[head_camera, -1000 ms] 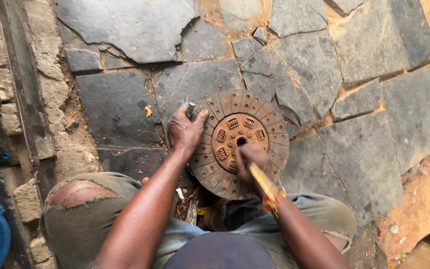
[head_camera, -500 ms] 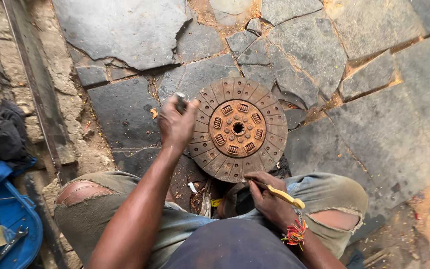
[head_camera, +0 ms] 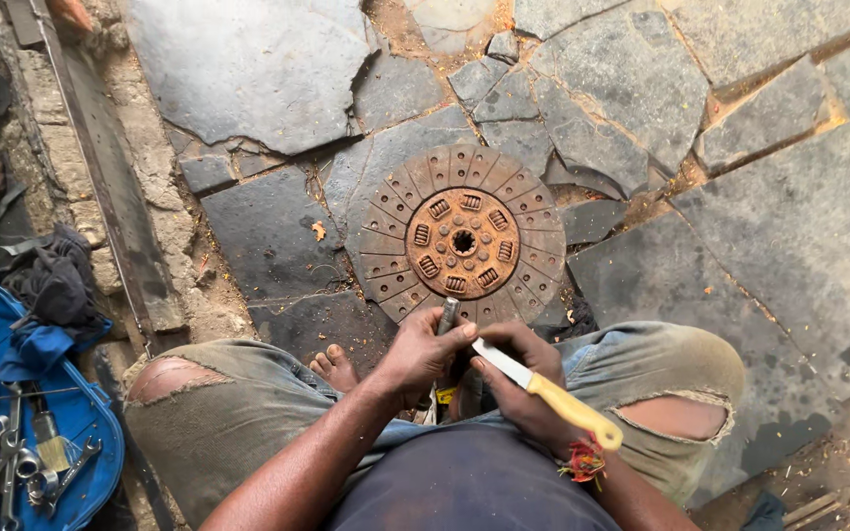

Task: The person sits on a stone floor and uses a hammer and chisel to chip away rust and debris from a circular metal part. They switch to a screwdriver to pry at the surface and then use a brush to sweep away the loosened material.

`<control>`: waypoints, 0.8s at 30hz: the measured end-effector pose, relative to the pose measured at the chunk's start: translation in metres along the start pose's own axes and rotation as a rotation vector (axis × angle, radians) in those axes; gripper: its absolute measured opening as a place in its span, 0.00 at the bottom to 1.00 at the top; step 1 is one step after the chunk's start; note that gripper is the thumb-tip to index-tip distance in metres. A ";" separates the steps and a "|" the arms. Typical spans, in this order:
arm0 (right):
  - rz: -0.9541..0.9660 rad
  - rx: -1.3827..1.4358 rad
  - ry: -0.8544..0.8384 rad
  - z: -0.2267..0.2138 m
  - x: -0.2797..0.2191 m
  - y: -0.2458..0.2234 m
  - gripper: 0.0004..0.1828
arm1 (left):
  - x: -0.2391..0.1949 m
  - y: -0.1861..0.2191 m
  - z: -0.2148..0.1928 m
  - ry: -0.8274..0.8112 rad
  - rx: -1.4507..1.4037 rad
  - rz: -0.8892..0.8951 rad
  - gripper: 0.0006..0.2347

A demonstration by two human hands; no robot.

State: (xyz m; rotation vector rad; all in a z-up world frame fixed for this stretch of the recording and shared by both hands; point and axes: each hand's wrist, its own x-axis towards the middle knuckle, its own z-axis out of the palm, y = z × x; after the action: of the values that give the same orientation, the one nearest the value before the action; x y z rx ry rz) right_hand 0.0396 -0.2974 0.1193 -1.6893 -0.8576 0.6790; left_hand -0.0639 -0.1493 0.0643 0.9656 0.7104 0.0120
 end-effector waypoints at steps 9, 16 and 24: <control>0.243 0.121 0.076 -0.027 0.041 0.034 0.12 | 0.012 0.006 0.003 0.273 0.171 0.234 0.07; -0.123 -0.244 0.352 -0.042 0.141 0.066 0.07 | 0.030 0.033 -0.057 0.887 0.567 0.504 0.10; -0.397 -0.443 0.240 -0.034 0.135 0.079 0.04 | 0.068 0.013 -0.093 0.983 0.547 0.287 0.14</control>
State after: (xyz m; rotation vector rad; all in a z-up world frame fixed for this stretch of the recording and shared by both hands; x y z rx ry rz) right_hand 0.1610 -0.2193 0.0500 -1.8604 -1.1837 0.0098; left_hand -0.0588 -0.0507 0.0028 1.5969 1.5128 0.6058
